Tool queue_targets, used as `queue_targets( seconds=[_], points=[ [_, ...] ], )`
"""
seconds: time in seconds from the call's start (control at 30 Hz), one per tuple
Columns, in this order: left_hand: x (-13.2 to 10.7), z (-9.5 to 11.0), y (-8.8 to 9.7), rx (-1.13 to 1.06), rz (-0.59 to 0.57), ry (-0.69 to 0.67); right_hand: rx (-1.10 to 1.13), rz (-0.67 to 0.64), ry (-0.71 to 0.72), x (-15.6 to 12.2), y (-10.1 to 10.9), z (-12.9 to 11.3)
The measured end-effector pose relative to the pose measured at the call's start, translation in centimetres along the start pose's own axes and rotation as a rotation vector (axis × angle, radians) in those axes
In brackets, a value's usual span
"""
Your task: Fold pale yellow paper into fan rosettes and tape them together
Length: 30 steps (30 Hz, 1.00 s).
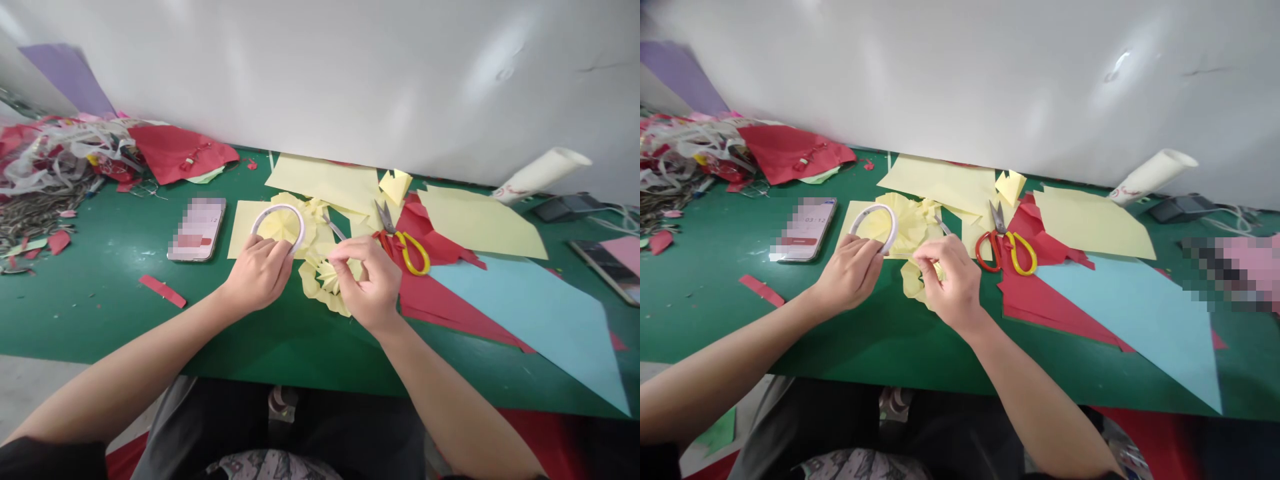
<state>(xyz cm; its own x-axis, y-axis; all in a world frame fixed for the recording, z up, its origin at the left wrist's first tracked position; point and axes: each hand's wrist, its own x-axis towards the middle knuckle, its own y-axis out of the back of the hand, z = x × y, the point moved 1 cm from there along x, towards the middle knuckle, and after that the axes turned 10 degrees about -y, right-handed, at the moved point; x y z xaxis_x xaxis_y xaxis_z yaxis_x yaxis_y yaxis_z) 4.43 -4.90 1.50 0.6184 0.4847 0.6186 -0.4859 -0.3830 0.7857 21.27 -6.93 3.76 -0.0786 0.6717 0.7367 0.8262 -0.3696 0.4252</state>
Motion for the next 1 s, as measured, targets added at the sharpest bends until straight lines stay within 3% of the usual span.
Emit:
queue_targets(
  seconds=[0.23,0.33,0.47,0.6,0.8,1.0],
  points=[
    [-0.2,0.0,-0.3,0.183,0.082,0.074,-0.184,0.093,0.215,-0.1,-0.1,0.0],
    [-0.2,0.1,-0.5,0.28,0.099,0.0,-0.379,0.171,0.239,-0.3,-0.2,0.1],
    [-0.1,0.5,-0.4,0.299,0.104,-0.169,-0.542,0.119,0.269,-0.8,-0.6,0.2],
    [0.0,0.7,-0.2,0.28,0.096,-0.196,-0.533,0.038,0.281,-1.1,-0.9,0.3],
    [-0.2,0.5,-0.4,0.215,0.112,-0.145,-0.568,0.093,0.387,-1.1,-0.9,0.2],
    [-0.3,0.8,-0.3,0.171,0.09,-0.187,-0.58,0.11,0.379,-1.0,-1.0,0.0]
  ],
)
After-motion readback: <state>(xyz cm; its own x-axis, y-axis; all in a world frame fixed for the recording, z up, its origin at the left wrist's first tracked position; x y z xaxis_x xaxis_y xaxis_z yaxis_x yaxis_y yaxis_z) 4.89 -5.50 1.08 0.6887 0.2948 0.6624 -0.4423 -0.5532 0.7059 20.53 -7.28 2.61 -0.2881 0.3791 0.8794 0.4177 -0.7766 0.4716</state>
